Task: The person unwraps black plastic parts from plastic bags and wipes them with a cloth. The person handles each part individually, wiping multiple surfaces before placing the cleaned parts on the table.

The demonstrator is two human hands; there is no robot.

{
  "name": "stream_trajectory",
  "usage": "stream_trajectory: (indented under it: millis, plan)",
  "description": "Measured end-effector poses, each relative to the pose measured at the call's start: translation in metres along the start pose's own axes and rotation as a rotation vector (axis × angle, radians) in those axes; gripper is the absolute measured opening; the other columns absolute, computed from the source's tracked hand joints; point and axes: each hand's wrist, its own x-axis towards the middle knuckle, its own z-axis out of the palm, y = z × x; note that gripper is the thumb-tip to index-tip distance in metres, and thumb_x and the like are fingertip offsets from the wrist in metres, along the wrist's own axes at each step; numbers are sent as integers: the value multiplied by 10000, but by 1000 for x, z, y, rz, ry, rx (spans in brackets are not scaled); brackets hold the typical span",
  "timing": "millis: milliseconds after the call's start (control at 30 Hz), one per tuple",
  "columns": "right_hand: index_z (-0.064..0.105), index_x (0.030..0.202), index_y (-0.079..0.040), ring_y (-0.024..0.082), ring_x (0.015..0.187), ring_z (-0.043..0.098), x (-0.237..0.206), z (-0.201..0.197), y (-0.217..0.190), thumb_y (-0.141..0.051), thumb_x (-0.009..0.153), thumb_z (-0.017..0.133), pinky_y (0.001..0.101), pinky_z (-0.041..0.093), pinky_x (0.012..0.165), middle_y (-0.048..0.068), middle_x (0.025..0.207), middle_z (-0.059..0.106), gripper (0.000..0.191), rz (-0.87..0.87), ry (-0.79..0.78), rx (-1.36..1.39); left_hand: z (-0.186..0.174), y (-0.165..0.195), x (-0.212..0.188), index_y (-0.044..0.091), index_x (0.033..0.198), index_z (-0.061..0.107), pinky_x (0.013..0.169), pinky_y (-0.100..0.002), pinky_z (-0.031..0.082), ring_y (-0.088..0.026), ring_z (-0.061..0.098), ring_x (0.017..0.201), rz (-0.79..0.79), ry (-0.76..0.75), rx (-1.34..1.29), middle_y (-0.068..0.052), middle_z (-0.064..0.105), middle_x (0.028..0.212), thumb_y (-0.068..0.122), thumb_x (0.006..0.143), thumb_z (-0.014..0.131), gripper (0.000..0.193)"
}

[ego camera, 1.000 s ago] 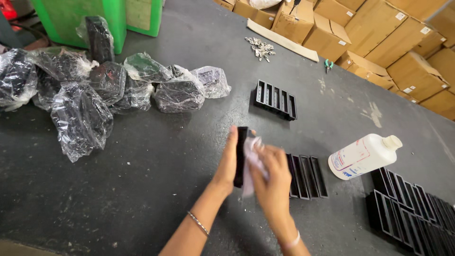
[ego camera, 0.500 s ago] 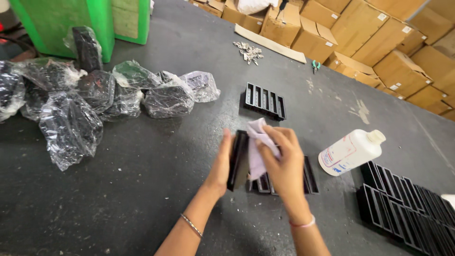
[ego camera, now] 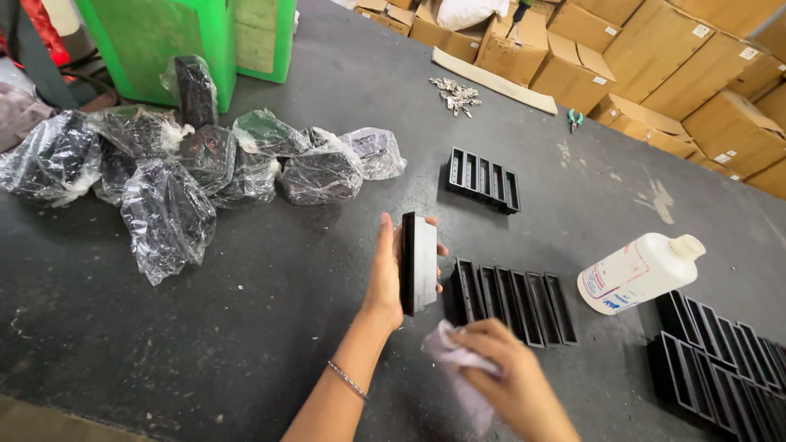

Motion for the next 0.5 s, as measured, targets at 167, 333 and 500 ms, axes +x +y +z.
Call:
stream_trajectory:
  millis: [167, 333, 500]
  plan:
    - [738, 1174, 8, 176, 1037, 676, 20, -30, 27, -43, 830, 725, 285, 520, 872, 66, 1147, 687, 348, -4, 233, 164, 8, 5, -6, 138, 1276, 633, 569, -328, 569, -135, 624, 664, 25, -45, 32, -112, 701, 887, 755, 958, 273, 782]
    - [690, 1273, -16, 119, 936, 665, 42, -18, 54, -104, 933, 671, 265, 534, 817, 61, 1086, 723, 352, 233, 519, 673, 5, 3, -2, 137, 1295, 622, 584, -331, 574, -135, 626, 681, 21, -50, 57, -121, 700, 892, 757, 962, 271, 787]
    - [669, 1270, -7, 126, 925, 685, 48, 2, 84, -100, 978, 624, 283, 553, 781, 55, 1086, 723, 309, 195, 548, 1035, 0, -4, 5, 171, 1328, 604, 634, -342, 556, -154, 632, 726, -17, 11, -4, -110, 720, 946, 776, 935, 268, 796]
